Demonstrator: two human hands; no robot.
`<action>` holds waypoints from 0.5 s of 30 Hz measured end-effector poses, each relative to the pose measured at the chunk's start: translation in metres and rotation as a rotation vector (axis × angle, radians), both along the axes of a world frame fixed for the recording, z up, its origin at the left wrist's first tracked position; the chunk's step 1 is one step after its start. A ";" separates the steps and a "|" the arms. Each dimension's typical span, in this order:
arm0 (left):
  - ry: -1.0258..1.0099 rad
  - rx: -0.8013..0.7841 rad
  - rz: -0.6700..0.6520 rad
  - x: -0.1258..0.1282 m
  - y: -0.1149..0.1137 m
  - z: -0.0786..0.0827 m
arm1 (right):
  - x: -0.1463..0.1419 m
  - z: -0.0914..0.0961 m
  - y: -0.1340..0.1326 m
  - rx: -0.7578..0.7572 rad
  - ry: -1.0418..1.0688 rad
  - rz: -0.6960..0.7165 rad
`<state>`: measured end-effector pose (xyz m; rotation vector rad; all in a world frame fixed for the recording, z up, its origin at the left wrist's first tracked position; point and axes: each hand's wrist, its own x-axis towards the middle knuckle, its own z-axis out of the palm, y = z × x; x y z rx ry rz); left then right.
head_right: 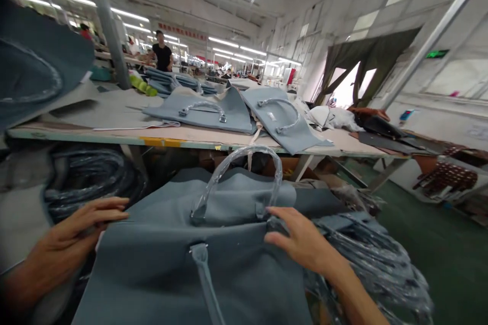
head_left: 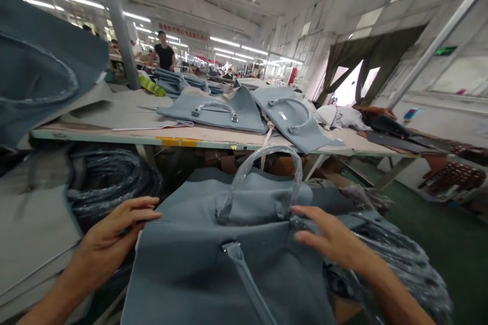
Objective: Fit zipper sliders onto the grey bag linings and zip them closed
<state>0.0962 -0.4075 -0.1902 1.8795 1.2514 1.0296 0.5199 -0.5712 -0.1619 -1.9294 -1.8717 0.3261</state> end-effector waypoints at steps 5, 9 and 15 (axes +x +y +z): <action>-0.391 -0.650 0.191 -0.003 -0.021 -0.016 | -0.045 -0.033 0.033 -0.019 -0.325 0.261; -0.507 -0.835 0.074 0.010 -0.027 0.002 | -0.036 -0.028 0.037 0.174 -0.477 0.358; -0.528 -0.566 -0.023 0.044 0.016 0.048 | -0.031 0.027 0.038 0.553 -0.666 0.260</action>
